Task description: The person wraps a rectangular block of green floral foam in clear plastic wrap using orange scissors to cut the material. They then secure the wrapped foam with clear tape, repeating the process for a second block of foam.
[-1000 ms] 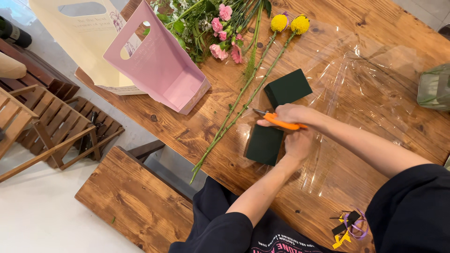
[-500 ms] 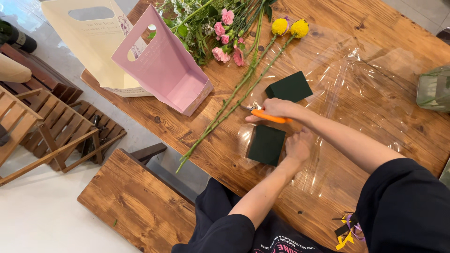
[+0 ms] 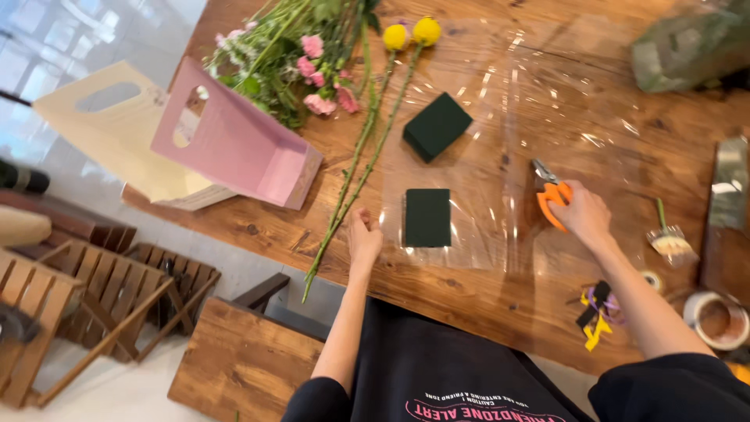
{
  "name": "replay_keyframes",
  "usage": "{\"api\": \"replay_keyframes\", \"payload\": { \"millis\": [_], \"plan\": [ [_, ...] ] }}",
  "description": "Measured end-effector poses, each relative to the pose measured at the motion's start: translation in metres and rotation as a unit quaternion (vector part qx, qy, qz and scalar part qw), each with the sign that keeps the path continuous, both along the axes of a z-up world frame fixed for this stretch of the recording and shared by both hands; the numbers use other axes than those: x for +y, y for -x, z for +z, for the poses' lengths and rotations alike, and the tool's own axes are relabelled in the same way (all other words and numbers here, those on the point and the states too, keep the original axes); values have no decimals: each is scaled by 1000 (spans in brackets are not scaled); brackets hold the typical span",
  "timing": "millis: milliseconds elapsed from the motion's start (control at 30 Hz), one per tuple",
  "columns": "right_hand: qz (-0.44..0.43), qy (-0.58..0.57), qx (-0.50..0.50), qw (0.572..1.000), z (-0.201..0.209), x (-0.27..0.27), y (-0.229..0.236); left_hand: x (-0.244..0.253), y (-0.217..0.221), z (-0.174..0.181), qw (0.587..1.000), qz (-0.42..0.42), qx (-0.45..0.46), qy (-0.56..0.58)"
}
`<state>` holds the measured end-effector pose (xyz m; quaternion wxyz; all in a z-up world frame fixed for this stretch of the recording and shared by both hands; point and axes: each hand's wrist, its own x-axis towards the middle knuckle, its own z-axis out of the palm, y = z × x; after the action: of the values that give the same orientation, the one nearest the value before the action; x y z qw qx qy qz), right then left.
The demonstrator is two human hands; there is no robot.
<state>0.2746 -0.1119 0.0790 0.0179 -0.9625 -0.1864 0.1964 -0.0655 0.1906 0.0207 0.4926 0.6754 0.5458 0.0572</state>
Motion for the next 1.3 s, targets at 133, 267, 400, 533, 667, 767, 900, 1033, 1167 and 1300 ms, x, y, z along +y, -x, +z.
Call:
{"api": "replay_keyframes", "payload": {
  "millis": [133, 267, 400, 533, 667, 767, 900, 1033, 1167, 1300],
  "plan": [
    [16, -58, -44, 997, -5, -7, 42, -12, -9, -20, 999, -3, -48, -15],
    [16, -291, -60, 955, -1, 41, 106, -11, -16, -17, 1000, 4, 10, -25],
    [-86, -444, 157, 878, -47, 90, 142, -10, -28, -51, 994, -29, 88, -60],
    [-159, -388, 181, 890, -59, 114, 153, -7, -31, -43, 994, -49, 101, 8],
    [-141, -330, 123, 925, -106, 120, 137, 0, -27, -47, 991, -13, -64, 121],
    [-65, -272, 49, 959, -98, 119, 144, -11, -18, -5, 960, -4, -173, 221],
    [-36, -200, 52, 978, -62, 112, 165, -21, -11, 14, 930, -30, -237, 278],
    [-97, -272, 113, 951, -89, 99, 180, -24, -4, 31, 922, -49, -251, 290],
    [-214, -395, 135, 883, -77, 101, 183, -24, -7, 36, 917, -53, -256, 300],
    [-144, -240, 113, 953, -87, 106, 171, -20, -9, 14, 904, -41, -263, 336]
  ]
}}
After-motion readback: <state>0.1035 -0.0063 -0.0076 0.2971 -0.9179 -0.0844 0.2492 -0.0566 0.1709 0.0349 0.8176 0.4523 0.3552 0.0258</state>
